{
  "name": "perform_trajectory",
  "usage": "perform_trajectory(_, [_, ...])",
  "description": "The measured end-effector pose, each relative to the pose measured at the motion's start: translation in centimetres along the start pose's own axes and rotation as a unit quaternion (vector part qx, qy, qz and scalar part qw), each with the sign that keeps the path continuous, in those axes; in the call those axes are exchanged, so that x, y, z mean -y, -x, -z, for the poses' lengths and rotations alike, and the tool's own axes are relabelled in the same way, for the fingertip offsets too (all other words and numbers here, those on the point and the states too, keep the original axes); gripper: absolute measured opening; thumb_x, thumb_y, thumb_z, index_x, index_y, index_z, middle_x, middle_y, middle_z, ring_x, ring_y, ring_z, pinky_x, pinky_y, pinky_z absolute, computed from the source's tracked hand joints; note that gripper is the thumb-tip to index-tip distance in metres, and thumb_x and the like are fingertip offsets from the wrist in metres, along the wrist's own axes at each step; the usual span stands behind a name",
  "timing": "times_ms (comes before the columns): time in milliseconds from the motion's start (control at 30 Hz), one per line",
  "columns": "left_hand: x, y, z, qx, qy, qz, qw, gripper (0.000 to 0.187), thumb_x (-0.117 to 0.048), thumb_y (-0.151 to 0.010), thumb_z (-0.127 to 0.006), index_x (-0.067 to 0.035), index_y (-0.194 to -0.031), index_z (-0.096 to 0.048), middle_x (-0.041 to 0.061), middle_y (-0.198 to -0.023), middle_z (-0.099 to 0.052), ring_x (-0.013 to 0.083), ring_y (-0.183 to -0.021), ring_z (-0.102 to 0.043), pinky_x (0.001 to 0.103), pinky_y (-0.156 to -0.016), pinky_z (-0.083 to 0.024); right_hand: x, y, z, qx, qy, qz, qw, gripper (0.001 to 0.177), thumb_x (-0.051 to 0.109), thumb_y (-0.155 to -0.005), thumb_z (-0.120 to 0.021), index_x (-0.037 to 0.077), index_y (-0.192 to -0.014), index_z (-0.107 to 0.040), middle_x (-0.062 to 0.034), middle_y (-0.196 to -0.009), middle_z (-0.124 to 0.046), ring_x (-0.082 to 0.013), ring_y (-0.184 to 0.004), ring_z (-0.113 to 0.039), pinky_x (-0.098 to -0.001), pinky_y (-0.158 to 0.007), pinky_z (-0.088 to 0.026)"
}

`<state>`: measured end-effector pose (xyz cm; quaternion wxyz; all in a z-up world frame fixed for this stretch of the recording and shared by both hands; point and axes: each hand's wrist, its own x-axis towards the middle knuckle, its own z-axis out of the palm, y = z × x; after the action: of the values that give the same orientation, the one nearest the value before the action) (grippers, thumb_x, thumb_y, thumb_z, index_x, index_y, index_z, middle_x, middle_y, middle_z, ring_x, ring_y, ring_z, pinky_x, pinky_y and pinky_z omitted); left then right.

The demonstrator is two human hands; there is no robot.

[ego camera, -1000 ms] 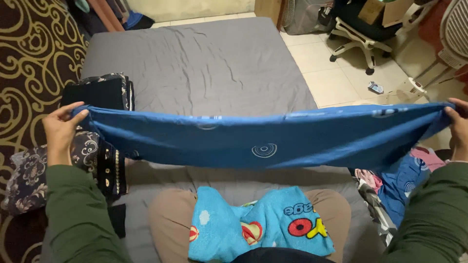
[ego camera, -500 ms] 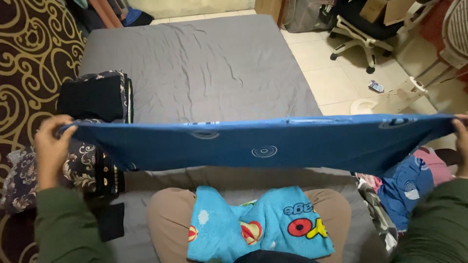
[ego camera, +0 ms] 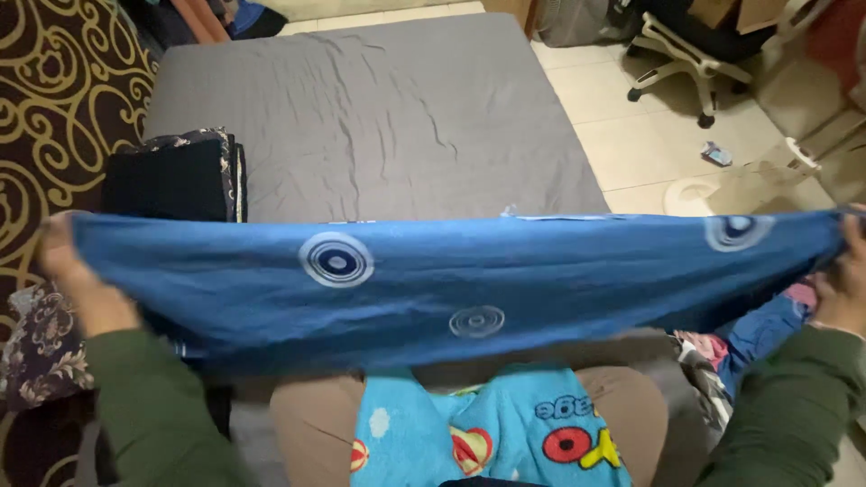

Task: Fold a blue bedsheet while sitting on a bed.

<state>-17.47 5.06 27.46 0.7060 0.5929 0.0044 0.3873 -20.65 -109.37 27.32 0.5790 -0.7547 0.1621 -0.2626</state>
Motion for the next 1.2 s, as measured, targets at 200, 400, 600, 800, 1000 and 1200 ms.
perform_trajectory(200, [14.8,-3.3,0.6,0.033,-0.483,0.001,0.875,0.033,-0.028,-0.093,-0.09,0.002,-0.096,-0.075,0.01,-0.086,-0.073,0.0193,-0.076,-0.064,0.036,-0.073,-0.052,-12.3,-5.6,-8.4,0.004,0.211,0.109,0.971,0.019,0.008,-0.098,-0.082,0.002,-0.115,-0.079,-0.0135,-0.106,-0.071,-0.0213,-0.095,-0.069,-0.033,-0.083,-0.051])
perform_trajectory(400, [18.1,-4.0,-3.2,0.014,-0.59,0.034,0.807,0.033,-0.034,-0.087,-0.092,-0.007,-0.101,-0.079,0.017,-0.093,-0.075,0.0336,-0.083,-0.072,0.044,-0.075,-0.054,-16.5,-8.4,-12.7,-0.034,0.262,0.093,0.96,0.019,0.01,-0.092,-0.083,0.006,-0.109,-0.079,-0.0114,-0.102,-0.076,-0.0176,-0.093,-0.07,-0.0321,-0.084,-0.054])
perform_trajectory(600, [20.8,-4.3,-6.2,-0.002,-0.628,0.073,0.775,0.027,-0.035,-0.086,-0.09,-0.013,-0.1,-0.081,0.015,-0.095,-0.077,0.0375,-0.086,-0.071,0.048,-0.075,-0.053,-16.1,-8.4,-16.3,-0.058,0.38,0.037,0.922,0.019,0.021,-0.09,-0.085,0.017,-0.109,-0.083,-0.011,-0.106,-0.076,-0.0277,-0.092,-0.071,-0.0429,-0.079,-0.053])
perform_trajectory(800, [25.7,-6.4,-7.7,-0.028,-0.577,0.104,0.81,0.023,-0.029,-0.097,-0.084,-0.007,-0.097,-0.076,0.014,-0.081,-0.076,0.0259,-0.071,-0.073,0.043,-0.073,-0.056,-13.7,-8.2,-20.9,-0.12,0.428,-0.023,0.896,0.018,0.025,-0.088,-0.088,0.022,-0.105,-0.082,-0.0097,-0.1,-0.076,-0.0322,-0.089,-0.07,-0.0485,-0.073,-0.052])
perform_trajectory(1000, [31.0,-5.8,-7.8,0.015,-0.501,0.029,0.865,0.033,-0.009,-0.082,-0.082,-0.005,-0.113,-0.073,0.017,-0.1,-0.075,0.0299,-0.091,-0.074,0.041,-0.084,-0.058,-22.7,-10.4,-20.0,-0.106,0.391,0.04,0.914,0.02,0.013,-0.09,-0.076,0.011,-0.11,-0.08,-0.0068,-0.111,-0.078,-0.0272,-0.101,-0.074,-0.0439,-0.092,-0.056])
perform_trajectory(1200, [28.0,-0.4,-4.3,0.151,-0.596,-0.004,0.789,0.043,-0.011,-0.089,-0.08,-0.004,-0.13,-0.07,0.024,-0.111,-0.069,0.0429,-0.105,-0.066,0.051,-0.092,-0.051,-25.6,-6.3,-15.5,-0.027,0.333,0.108,0.936,0.039,0.015,-0.089,-0.073,-0.002,-0.124,-0.071,-0.0238,-0.119,-0.07,-0.0323,-0.099,-0.07,-0.0436,-0.088,-0.056])
